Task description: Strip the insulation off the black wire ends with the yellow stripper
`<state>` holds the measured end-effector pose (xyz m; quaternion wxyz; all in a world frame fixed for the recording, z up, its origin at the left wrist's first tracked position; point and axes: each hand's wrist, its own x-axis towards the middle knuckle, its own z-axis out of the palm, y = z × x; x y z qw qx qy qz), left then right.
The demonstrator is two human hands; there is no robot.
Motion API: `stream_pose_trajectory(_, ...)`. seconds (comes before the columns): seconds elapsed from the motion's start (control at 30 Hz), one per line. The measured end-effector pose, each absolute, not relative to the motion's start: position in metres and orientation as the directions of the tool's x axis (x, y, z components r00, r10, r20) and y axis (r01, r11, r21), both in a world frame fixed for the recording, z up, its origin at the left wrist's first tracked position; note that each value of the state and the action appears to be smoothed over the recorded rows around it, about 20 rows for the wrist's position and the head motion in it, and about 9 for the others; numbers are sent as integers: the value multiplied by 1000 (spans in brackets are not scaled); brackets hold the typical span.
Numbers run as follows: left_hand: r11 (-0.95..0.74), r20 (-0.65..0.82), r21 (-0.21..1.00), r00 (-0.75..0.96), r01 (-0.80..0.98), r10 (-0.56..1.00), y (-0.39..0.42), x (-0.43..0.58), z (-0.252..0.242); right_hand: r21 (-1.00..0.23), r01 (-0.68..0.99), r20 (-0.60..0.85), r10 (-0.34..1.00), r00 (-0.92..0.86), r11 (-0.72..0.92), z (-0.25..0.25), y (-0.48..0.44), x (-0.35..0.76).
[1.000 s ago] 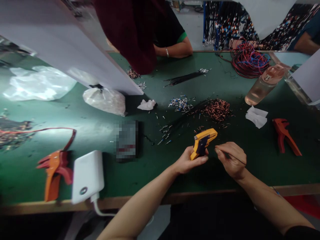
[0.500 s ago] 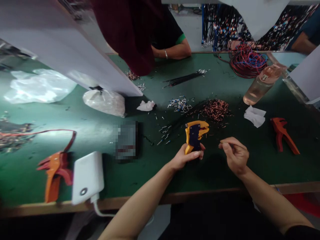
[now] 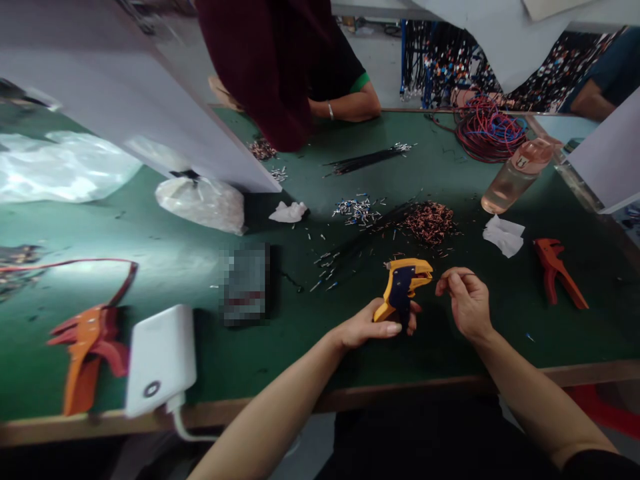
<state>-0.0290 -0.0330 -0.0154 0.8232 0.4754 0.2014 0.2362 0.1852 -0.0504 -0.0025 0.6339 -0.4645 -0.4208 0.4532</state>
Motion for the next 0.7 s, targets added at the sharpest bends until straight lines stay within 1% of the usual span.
stream_pose_trajectory(0.33, 420, -96, 888, 819, -185, 565, -34, -28, -13, -981, -179, 33, 972, 233, 76, -3, -49, 182)
stream_pose_trajectory(0.47, 418, -117, 893, 812, -166, 572, -35, -27, -10, -981, -183, 15, 974, 224, 57, -2, -50, 181)
stream_pose_trajectory(0.7, 402, -164, 908, 780, -121, 604, -37, -25, -9, -970, -239, 2, 980, 200, 51, -2, -51, 180)
